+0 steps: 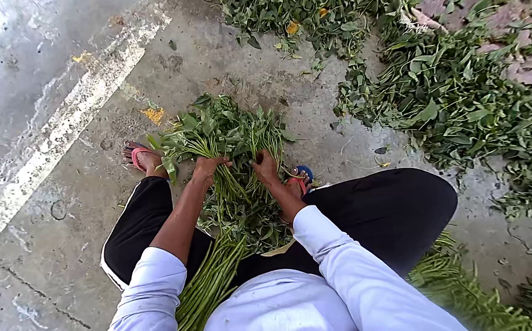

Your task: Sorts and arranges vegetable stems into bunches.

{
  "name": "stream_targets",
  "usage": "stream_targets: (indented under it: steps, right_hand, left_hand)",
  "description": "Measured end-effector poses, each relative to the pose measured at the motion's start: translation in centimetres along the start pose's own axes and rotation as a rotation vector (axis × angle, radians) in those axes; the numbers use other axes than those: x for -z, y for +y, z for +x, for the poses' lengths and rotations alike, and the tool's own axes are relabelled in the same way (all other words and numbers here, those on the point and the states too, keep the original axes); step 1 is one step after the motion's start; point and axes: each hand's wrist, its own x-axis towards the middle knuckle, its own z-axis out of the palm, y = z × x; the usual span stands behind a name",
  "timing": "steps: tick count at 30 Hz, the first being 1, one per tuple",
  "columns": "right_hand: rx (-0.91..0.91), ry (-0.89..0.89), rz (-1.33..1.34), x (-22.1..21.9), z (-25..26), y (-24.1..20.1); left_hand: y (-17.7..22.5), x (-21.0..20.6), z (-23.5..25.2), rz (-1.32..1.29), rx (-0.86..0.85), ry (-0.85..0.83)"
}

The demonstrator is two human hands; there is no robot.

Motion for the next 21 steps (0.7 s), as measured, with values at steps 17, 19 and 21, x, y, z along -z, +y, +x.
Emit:
stream_targets:
  steps: [17,19,21]
  right_hand:
    - [-0.024,-0.071,0.022,2.7,2.6,1.8]
    - [-0.140,-0.115,-0.109,2.0,3.5,2.9]
    - [-0.197,-0.185,-0.181,0.6,3.2,3.4]
  left_hand:
    - [0.5,0.3,-0.3,0.026,-0.038,-0.078]
    - [0.6,0.2,-0.3,0.026,-0.040,-0.075]
    - [0.6,0.2,-0.3,0.023,-0.045,-0.060]
